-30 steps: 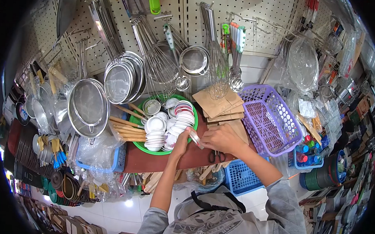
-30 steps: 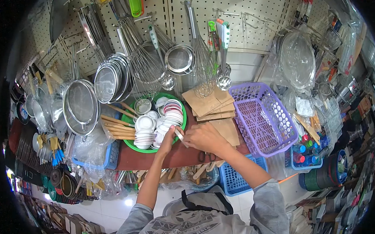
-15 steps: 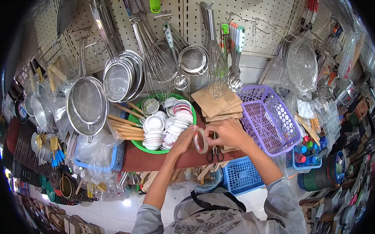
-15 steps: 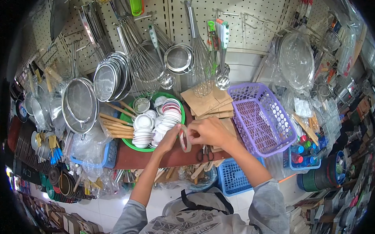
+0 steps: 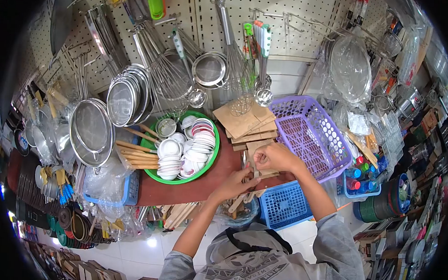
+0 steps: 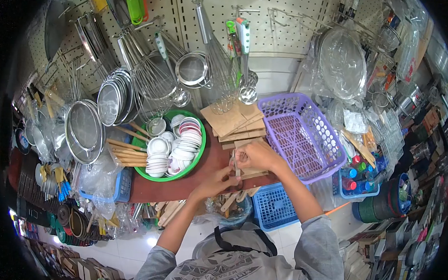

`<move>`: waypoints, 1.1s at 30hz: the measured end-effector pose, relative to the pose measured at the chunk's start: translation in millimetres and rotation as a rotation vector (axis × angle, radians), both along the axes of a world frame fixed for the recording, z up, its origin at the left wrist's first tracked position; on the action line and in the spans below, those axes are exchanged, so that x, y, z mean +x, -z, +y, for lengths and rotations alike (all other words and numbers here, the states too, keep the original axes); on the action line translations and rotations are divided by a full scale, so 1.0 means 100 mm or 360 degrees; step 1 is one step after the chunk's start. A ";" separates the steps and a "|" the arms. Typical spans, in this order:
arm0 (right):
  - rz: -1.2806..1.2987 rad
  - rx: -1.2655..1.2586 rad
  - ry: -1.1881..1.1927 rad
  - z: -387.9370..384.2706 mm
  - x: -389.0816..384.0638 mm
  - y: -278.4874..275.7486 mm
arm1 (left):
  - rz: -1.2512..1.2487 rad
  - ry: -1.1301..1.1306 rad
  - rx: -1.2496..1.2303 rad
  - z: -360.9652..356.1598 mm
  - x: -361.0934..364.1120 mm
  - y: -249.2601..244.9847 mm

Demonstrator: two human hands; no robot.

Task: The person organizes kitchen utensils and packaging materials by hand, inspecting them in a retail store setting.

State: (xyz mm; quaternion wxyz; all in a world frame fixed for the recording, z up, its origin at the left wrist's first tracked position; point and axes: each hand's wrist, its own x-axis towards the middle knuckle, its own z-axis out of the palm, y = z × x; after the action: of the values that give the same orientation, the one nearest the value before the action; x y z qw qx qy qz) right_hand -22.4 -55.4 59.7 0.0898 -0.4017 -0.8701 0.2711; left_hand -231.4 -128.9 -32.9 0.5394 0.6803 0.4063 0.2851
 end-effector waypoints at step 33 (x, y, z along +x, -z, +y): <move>-0.0095 -0.0059 -0.0410 0.48 0.82 1.02 | -0.0601 -0.0626 -0.0981 -0.33 1.33 0.71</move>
State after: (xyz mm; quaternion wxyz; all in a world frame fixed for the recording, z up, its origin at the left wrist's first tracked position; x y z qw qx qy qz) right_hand 59.9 -7.7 -42.4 0.0209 -0.2961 -0.9116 0.2844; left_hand -98.6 -161.9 -103.8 0.7182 0.3318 0.4888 0.3675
